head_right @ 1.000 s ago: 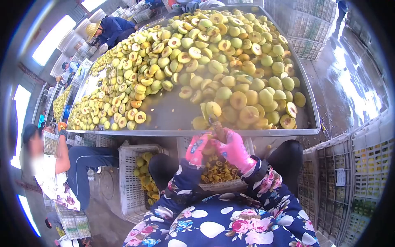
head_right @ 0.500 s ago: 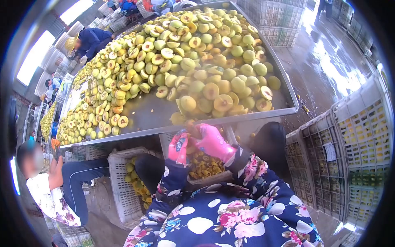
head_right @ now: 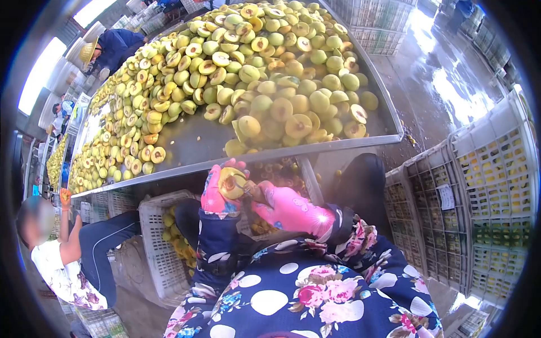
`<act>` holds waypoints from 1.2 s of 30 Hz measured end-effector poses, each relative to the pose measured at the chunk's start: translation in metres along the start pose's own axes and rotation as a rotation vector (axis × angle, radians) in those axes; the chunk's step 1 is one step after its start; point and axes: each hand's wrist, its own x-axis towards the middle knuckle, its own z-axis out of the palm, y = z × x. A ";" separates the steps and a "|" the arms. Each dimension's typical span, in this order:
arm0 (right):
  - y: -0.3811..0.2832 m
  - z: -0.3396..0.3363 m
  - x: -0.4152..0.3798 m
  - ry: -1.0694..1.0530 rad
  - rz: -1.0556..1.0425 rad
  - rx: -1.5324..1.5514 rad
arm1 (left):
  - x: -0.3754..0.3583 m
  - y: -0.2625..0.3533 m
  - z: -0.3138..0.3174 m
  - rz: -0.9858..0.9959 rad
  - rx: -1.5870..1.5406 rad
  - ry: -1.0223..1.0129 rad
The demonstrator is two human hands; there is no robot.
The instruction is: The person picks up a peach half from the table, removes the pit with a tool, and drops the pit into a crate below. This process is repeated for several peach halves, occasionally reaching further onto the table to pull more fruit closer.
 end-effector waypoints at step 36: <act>0.038 0.017 0.014 -0.496 0.390 0.385 | 0.007 -0.042 -0.042 0.080 0.387 0.070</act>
